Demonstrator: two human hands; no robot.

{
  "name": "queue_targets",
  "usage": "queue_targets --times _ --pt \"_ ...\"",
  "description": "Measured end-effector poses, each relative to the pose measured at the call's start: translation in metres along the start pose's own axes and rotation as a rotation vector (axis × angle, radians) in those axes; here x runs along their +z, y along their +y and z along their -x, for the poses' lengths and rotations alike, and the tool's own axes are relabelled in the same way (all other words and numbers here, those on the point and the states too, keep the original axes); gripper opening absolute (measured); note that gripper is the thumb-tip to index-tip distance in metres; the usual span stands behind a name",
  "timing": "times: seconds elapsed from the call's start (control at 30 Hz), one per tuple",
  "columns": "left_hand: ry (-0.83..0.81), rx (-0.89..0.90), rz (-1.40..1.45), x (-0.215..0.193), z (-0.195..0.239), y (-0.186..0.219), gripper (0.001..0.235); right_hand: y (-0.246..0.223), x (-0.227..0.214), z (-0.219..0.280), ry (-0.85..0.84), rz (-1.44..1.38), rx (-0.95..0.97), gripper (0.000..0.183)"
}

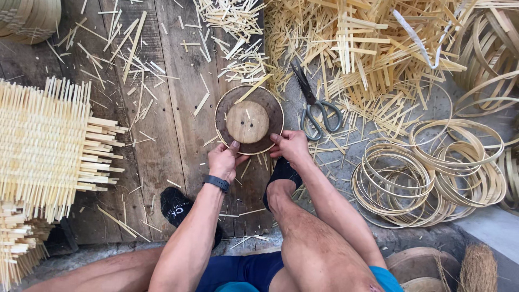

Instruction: The person weaves bamboo strips into a flat square base, places a circular wooden mold on top, and folds the vertical strips upward to form the basket body, securing them with a rim and trimming the excess strips with shears.

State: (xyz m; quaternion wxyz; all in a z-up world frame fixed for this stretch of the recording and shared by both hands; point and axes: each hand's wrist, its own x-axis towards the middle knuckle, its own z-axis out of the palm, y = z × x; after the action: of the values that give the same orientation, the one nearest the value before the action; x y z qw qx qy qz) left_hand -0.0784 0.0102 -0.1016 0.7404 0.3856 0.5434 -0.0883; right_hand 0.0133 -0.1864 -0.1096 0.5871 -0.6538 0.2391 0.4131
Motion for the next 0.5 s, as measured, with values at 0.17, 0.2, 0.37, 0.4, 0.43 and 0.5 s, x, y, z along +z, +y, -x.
queue_targets --times 0.17,0.2,0.37,0.4,0.43,0.5 --pt "0.054 0.028 -0.047 0.002 0.006 0.006 0.019 -0.004 0.001 0.006 -0.037 0.016 -0.059 0.026" --pt "0.031 0.049 -0.113 0.0 0.007 0.013 0.018 -0.008 0.0 0.01 -0.059 0.046 -0.06 0.029" --pt "-0.137 0.374 -0.687 -0.01 0.037 0.098 0.025 -0.05 0.008 0.039 0.025 0.154 -0.285 0.064" --pt "-0.18 0.512 -0.768 -0.005 0.05 0.113 0.031 -0.06 0.006 0.047 -0.07 0.075 -0.31 0.076" --pt "-0.224 0.65 -0.849 0.002 0.062 0.127 0.038 -0.069 0.006 0.054 -0.165 -0.004 -0.333 0.088" --pt "-0.301 0.925 -0.954 0.02 0.082 0.143 0.052 -0.08 0.017 0.065 -0.22 0.005 -0.343 0.096"
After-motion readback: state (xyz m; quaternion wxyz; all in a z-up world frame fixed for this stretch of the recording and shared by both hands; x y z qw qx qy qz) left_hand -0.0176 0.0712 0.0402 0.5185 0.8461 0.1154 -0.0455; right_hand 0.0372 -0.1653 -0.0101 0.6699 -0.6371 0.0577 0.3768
